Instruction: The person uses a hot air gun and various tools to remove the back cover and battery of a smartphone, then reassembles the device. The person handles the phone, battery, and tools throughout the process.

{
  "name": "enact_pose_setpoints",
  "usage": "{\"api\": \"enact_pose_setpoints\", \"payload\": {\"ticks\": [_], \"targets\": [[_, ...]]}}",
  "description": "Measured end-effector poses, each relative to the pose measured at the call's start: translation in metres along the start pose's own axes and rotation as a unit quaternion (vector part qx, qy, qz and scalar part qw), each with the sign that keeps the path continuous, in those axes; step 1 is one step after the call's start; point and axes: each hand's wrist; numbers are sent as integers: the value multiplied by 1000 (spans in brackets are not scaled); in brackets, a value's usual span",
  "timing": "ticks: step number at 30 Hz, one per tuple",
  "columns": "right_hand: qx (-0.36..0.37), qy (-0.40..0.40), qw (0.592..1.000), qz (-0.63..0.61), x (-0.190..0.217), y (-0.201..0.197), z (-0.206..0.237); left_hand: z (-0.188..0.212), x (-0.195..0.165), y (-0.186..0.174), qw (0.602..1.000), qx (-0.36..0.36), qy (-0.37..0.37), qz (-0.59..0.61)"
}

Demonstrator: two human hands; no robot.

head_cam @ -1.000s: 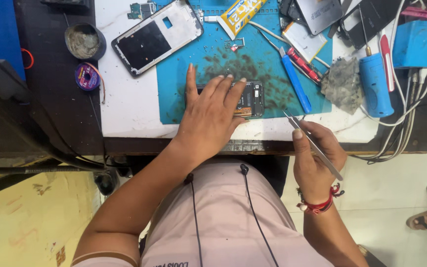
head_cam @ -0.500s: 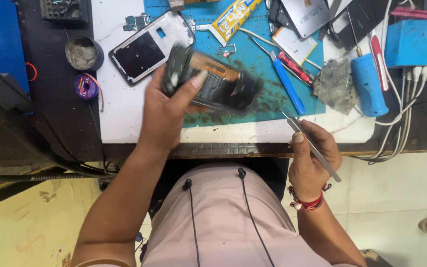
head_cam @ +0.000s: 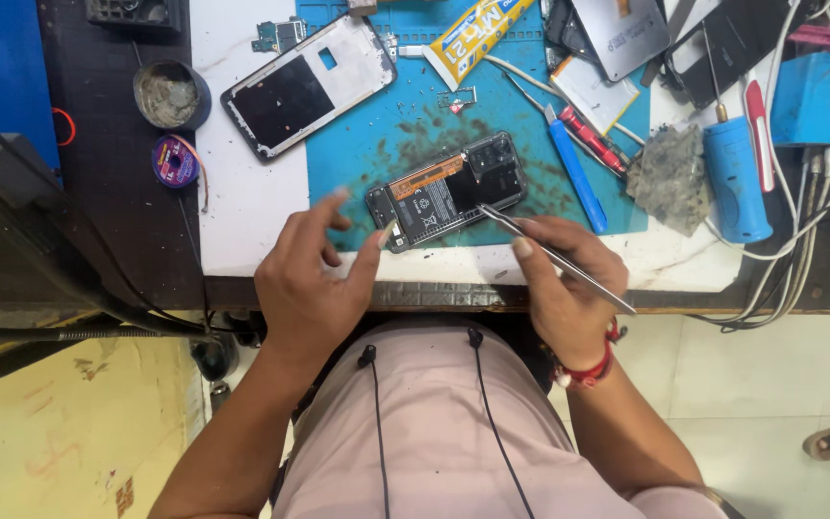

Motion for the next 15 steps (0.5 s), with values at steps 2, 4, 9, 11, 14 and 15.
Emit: {"api": "enact_pose_setpoints", "payload": {"ticks": [2,4,9,11,14,15], "targets": [[47,2,998,44,5,6,-17,1,-4,5,992,-25,125,-25],[84,-26,995,40,7,17,-36,-1,-4,11,979,-23,196,-59],[134,-2,991,19,9,47,-66,-15,1,26,973,-10,195,-124],[153,4,988,38,10,53,-69,-14,2,29,973,-14,198,-117],[154,-63,981,95,10,58,-70,-14,5,30,973,-12,196,-119],[153,-61,982,94,10,59,-70,-14,6,31,973,-7,195,-120]]}}
Point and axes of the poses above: each hand's wrist, its own z-axis away from the middle knuckle, its own y-axis out of the palm, x = y × z, and after that the axes turned 15 degrees about x, right-handed
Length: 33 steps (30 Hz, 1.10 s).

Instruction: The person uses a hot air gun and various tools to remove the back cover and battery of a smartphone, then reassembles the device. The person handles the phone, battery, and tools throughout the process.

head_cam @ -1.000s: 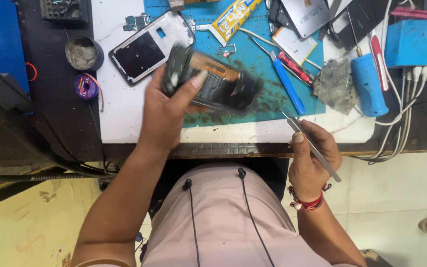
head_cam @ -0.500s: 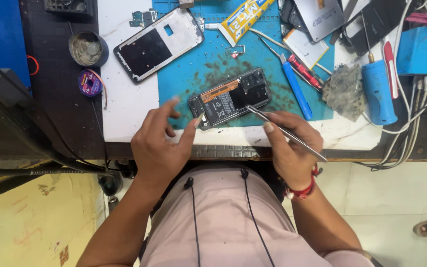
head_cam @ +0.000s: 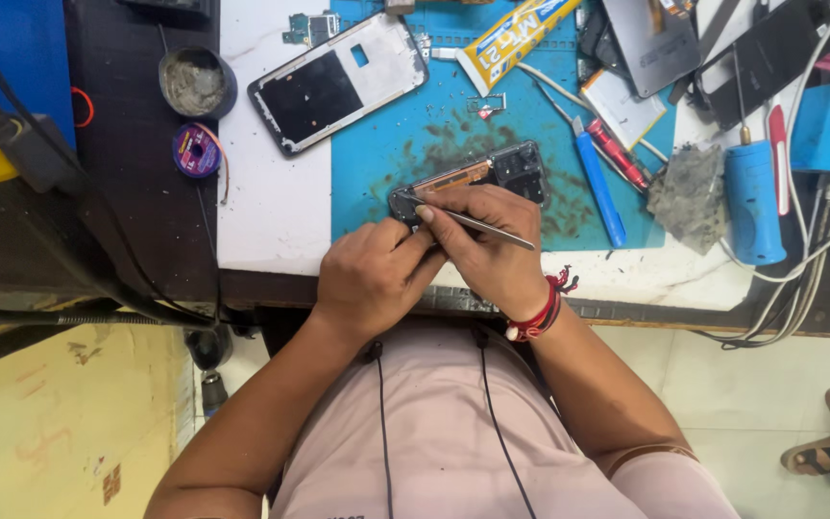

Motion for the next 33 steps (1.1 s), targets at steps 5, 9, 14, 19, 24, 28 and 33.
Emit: {"api": "enact_pose_setpoints", "payload": {"ticks": [5,9,14,19,24,28,33], "targets": [[-4,-17,999,38,-2,3,1,1,1,1,1000,2,2,1],[-42,27,999,6,-10,-4,7,1,-1,-2,1000,-1,4,-8],[-117,94,988,23,-19,-26,15,1,-3,-1,999,24,-25,7],[-140,71,979,127,-6,-29,14,0,0,3,999,-15,-48,-16],[-50,-95,981,163,15,13,12,0,10,6,994,76,-78,-12],[-66,-9,995,76,2,12,11,2,12,7,997,54,-61,-5],[-153,102,983,-18,-19,-30,16,1,7,8,998,30,-51,35]]}}
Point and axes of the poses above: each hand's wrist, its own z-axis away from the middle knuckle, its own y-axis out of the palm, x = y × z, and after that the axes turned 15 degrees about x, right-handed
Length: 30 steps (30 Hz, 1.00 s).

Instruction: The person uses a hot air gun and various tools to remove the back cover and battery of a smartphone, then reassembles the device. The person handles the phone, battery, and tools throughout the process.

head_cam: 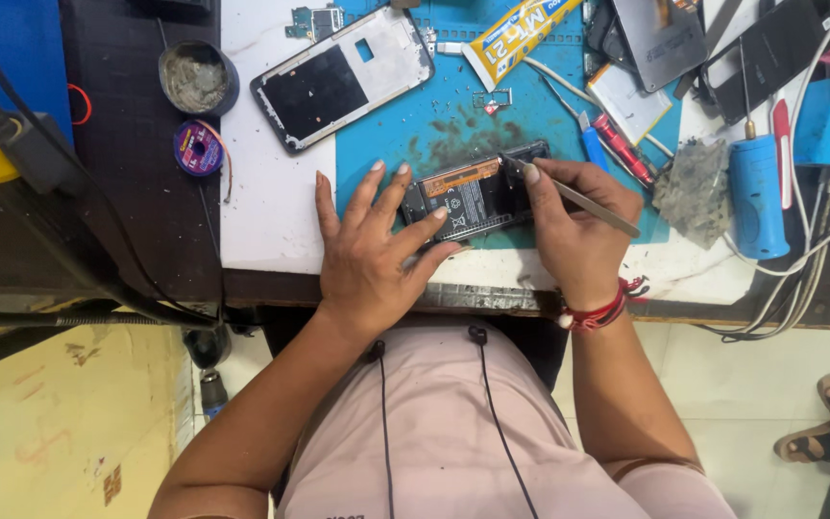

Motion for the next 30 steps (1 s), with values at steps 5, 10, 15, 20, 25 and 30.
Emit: {"api": "enact_pose_setpoints", "payload": {"ticks": [5,10,15,20,25,30], "targets": [[24,-90,977,192,7,12,13,-2,-1,-1,1000,2,0,-6],[40,-24,998,44,0,10,7,-1,-1,-2,1000,-3,-1,0],[-2,8,999,46,-17,-25,-5,-2,-2,-1,1000,-5,0,-8],[-4,-48,988,144,-5,-6,4,-3,-1,-2,1000,-10,0,-9],[25,-64,993,95,5,1,3,-2,-1,-2,1000,-7,6,-19],[-1,-22,995,98,1,-14,-4,-2,-3,-3,1000,-5,-1,-16]]}}
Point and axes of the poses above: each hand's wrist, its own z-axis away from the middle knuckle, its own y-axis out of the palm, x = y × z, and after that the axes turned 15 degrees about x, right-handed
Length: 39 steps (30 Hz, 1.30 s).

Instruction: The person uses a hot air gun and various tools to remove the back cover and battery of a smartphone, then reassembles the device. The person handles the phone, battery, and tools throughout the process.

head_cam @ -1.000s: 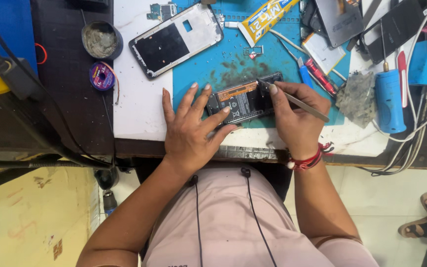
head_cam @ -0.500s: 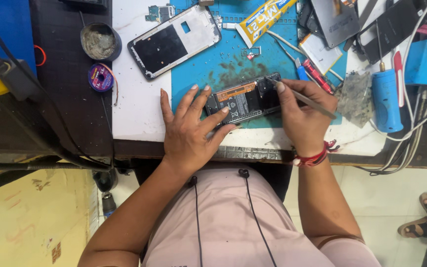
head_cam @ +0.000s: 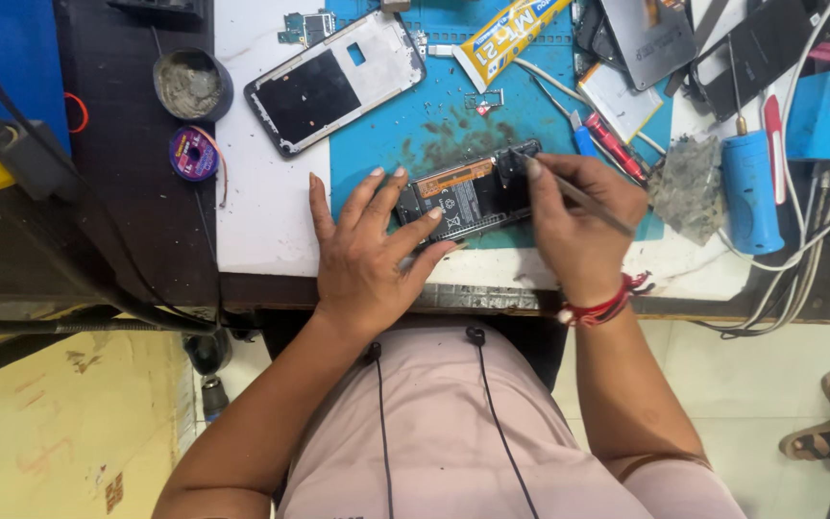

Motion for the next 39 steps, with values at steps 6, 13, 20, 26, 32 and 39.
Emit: {"api": "enact_pose_setpoints", "payload": {"ticks": [6,13,20,26,32,39], "targets": [[41,-12,999,24,10,7,0,0,0,0,1000,-3,4,-4],[35,7,997,67,5,-1,-1,0,0,1,1000,0,3,-2],[21,16,996,86,9,-16,-15,1,0,1,1000,2,4,3],[84,-87,987,108,31,16,-1,0,0,0,1000,8,1,6],[41,49,997,32,12,-23,-22,-1,2,0,1000,6,0,2],[84,-43,994,62,20,15,-5,0,1,1,1000,-1,4,-2]]}}
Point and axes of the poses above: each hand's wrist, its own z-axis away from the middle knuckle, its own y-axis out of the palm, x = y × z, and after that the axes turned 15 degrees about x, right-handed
